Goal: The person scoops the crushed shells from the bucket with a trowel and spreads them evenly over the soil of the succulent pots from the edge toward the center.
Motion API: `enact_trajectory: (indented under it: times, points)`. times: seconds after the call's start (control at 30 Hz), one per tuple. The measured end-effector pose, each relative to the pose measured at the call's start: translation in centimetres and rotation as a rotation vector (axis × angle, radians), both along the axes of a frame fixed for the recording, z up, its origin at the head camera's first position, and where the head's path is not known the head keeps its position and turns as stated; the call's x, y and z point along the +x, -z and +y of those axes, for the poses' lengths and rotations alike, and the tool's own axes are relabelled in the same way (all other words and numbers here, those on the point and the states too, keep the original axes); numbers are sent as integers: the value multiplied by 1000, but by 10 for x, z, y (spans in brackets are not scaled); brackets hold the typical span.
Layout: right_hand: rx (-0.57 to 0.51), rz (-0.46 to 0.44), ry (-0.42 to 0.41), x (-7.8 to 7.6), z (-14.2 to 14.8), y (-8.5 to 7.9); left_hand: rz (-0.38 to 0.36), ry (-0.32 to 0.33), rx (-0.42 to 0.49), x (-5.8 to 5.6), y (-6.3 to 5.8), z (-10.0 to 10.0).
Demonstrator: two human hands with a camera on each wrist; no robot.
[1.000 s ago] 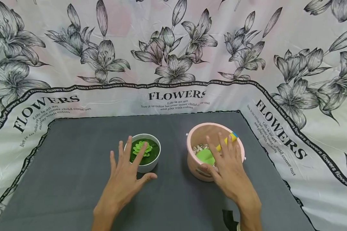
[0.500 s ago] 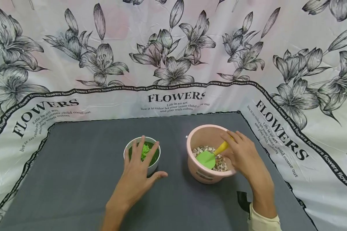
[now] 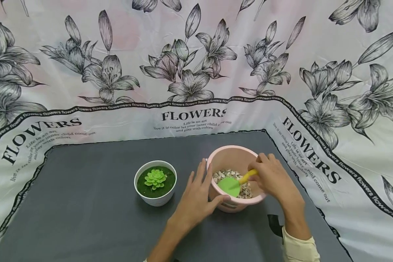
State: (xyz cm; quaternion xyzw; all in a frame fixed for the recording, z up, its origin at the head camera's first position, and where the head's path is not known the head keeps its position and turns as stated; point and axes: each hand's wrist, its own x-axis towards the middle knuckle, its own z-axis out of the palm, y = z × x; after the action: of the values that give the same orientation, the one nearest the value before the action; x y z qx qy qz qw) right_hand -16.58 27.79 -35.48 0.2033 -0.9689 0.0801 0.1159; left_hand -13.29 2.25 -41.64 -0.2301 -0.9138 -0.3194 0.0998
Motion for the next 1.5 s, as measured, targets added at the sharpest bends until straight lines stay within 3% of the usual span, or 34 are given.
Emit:
enact_trajectory:
  times: [0.23,0.37,0.5,0.77,0.87,1.0,1.2,1.3,1.4,1.5]
  points:
    - [-380,-10,-38,3,-6,6,-81,-15,86,4,8,7]
    - [-533,-80,17,2,-8,12,-76,-4,110,3,9,9]
    - [-577,-103,58,0,-7,13,-88,-3,127,2,10,10]
    - [-629,84,90,1,-8,2,-108,-10,152,2,9,10]
    - [-611,101,147,0,-10,4,-101,-4,162,2,10,10]
    - [-578,74,226,-1,-16,7,-96,10,176,1,11,11]
    - [-561,42,265,-1,-29,8,-82,7,179,3,8,9]
    - [-565,-20,275,-2,-36,12,-65,7,177,3,9,9]
    - [-571,-77,320,-3,-40,18,-66,12,169,3,11,10]
    - [-594,-79,388,-3,-41,22,-75,4,162,3,10,10]
